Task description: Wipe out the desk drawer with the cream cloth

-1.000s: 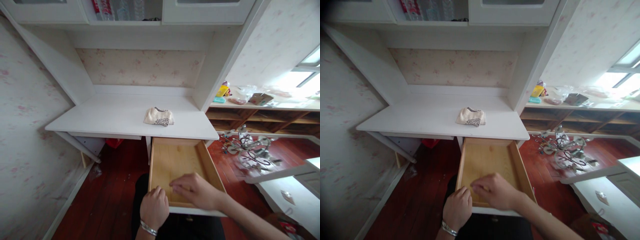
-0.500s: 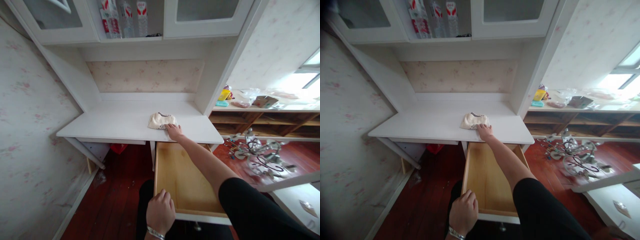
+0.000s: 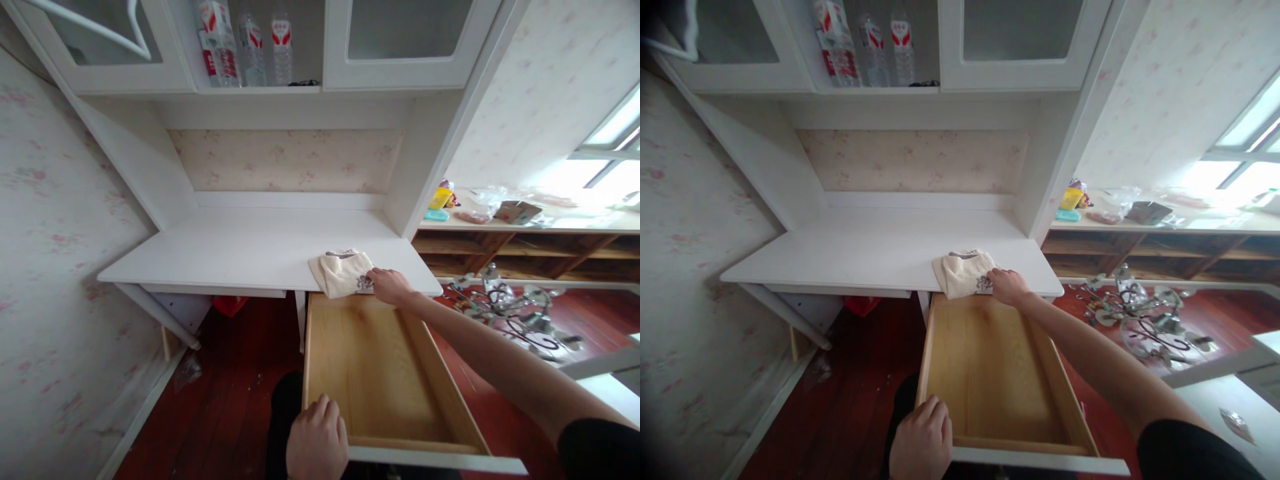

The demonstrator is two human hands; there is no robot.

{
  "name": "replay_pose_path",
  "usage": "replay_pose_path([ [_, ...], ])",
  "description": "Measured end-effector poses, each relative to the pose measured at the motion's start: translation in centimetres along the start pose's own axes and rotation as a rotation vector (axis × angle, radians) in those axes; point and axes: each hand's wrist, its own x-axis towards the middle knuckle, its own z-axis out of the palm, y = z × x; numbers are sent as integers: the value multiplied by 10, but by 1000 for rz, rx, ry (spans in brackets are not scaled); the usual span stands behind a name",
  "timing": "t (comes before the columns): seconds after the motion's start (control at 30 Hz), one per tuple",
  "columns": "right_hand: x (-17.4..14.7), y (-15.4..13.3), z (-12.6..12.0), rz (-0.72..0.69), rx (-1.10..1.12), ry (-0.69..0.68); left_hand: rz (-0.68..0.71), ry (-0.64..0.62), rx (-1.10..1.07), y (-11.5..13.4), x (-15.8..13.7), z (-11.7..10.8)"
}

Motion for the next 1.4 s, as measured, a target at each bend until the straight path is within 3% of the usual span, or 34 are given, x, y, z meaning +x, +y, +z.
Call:
replay_pose_path([
  [0.13,-7,7,3,-152,15,46,-6,0,6,0,1,0],
  [0.27,7,-8,25,-248,23,64,4,-9,0,0,4,1],
  [0.5,23,-40,51,-151,51,202,19,28,-3,-2,3,1],
  [0.6,8,-46,51,-138,57,268,38,90,-10,-2,1,1],
  [0.8,-45,-73,54,-244,80,340,51,150,-21,-1,2,1],
  [0.93,-65,-98,74,-227,150,190,84,154,-21,-3,2,0],
  [1.17,-56,-118,133,-157,322,-260,55,161,-20,-3,1,6],
  [1.27,-47,-120,137,-133,439,-364,50,167,-28,-2,2,6],
  [1.4,-37,-124,135,-112,509,-392,49,179,-27,-2,3,6],
])
